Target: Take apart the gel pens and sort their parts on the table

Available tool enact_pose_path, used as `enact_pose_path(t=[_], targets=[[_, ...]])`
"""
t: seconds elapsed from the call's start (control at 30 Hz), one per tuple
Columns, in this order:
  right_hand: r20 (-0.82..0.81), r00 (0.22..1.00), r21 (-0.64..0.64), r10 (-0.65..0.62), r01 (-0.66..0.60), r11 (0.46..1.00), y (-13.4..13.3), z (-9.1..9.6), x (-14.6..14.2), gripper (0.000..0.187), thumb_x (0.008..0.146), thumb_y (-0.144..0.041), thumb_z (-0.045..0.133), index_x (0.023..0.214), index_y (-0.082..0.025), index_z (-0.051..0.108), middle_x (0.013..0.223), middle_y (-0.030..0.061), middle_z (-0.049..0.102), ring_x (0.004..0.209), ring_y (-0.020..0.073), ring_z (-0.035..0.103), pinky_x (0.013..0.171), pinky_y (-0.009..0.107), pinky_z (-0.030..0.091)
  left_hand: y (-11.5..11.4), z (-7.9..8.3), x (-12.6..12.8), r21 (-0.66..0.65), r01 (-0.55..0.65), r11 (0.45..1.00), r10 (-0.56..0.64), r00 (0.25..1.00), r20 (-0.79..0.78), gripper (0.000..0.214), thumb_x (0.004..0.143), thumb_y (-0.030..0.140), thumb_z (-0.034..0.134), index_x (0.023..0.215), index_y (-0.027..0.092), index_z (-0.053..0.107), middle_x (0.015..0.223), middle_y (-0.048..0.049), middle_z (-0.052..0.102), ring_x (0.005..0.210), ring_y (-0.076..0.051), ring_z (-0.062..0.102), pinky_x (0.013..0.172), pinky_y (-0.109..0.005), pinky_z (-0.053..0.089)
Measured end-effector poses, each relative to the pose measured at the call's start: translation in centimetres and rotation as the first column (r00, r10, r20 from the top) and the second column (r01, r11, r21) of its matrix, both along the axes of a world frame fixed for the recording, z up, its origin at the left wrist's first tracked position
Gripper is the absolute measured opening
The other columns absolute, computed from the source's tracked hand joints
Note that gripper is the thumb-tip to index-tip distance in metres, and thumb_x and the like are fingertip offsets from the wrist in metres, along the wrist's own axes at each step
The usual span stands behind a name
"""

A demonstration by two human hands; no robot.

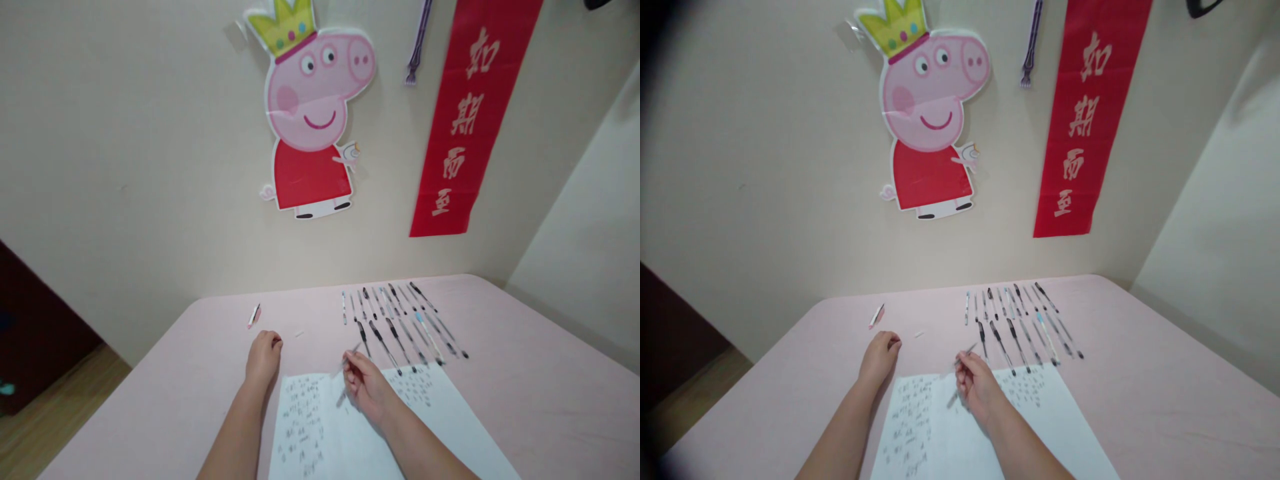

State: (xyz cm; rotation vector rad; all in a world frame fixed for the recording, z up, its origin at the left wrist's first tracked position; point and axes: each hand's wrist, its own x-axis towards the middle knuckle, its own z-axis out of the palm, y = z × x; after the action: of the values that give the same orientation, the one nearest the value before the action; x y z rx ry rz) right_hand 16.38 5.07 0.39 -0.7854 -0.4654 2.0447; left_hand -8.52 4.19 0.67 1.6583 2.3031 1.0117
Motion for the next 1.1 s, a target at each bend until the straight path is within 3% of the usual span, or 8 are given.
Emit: enact_pose_path(t=[0.13,0.23,0.33,0.47,1.1], targets=[[-0.007,1.0,-0.008,-0.018,0.018,1.0,0.1,0.1,0.1,0.031,0.055,-0.031,0.085,0.068,-0.015,0.061,0.052,-0.0052,0.058,0.041,0.003,0.046,0.036,0.011,0.033,0.2,1.3,1.7,0.055,0.11,0.992,-0.117,0.981,0.154,0.011,0.075,0.022,0.051,0.077,0.019,0.062,0.077,-0.0023,0.064,0.074,-0.017,0.059,0.068,-0.026,0.042],[-0.018,0.997,-0.008,-0.072,0.072,0.997,0.2,0.3,0.2,0.026,0.059,-0.029,0.083,0.071,-0.015,0.064,0.057,-0.0029,0.061,0.045,0.0042,0.05,0.039,0.012,0.037,0.1,2.9,4.0,0.107,0.307,0.946,-0.324,0.868,0.375,0.009,0.07,0.027,0.059,0.073,0.019,0.063,0.069,-0.0002,0.063,0.066,-0.015,0.056,0.064,-0.025,0.041],[-0.033,0.99,0.009,-0.134,0.134,0.991,0.3,0.4,0.2,0.027,0.058,-0.03,0.083,0.072,-0.016,0.065,0.062,-0.0013,0.064,0.046,0.0053,0.051,0.04,0.014,0.039,-0.1,3.9,6.2,0.096,0.419,0.903,-0.401,0.741,0.539,0.015,0.065,0.029,0.065,0.075,0.018,0.064,0.067,0.0003,0.063,0.065,-0.014,0.055,0.063,-0.025,0.041],[-0.038,0.986,0.055,-0.161,0.163,0.985,0.5,0.3,0.2,0.032,0.056,-0.033,0.084,0.075,-0.017,0.065,0.063,-0.0011,0.064,0.048,0.0062,0.052,0.041,0.015,0.04,-0.3,3.8,7.6,0.109,0.437,0.893,-0.403,0.665,0.629,0.016,0.06,0.025,0.069,0.071,0.016,0.064,0.067,-0.0006,0.063,0.065,-0.014,0.055,0.063,-0.025,0.041],[0.023,0.978,0.116,-0.209,0.205,0.972,0.7,-0.3,0.1,0.033,0.056,-0.036,0.083,0.076,-0.018,0.064,0.064,-0.0014,0.064,0.049,0.0087,0.053,0.043,0.019,0.041,-0.3,3.8,7.8,0.101,0.432,0.896,-0.379,0.626,0.681,0.014,0.058,0.026,0.069,0.067,0.017,0.065,0.065,-0.0004,0.063,0.063,-0.013,0.054,0.062,-0.024,0.04]])
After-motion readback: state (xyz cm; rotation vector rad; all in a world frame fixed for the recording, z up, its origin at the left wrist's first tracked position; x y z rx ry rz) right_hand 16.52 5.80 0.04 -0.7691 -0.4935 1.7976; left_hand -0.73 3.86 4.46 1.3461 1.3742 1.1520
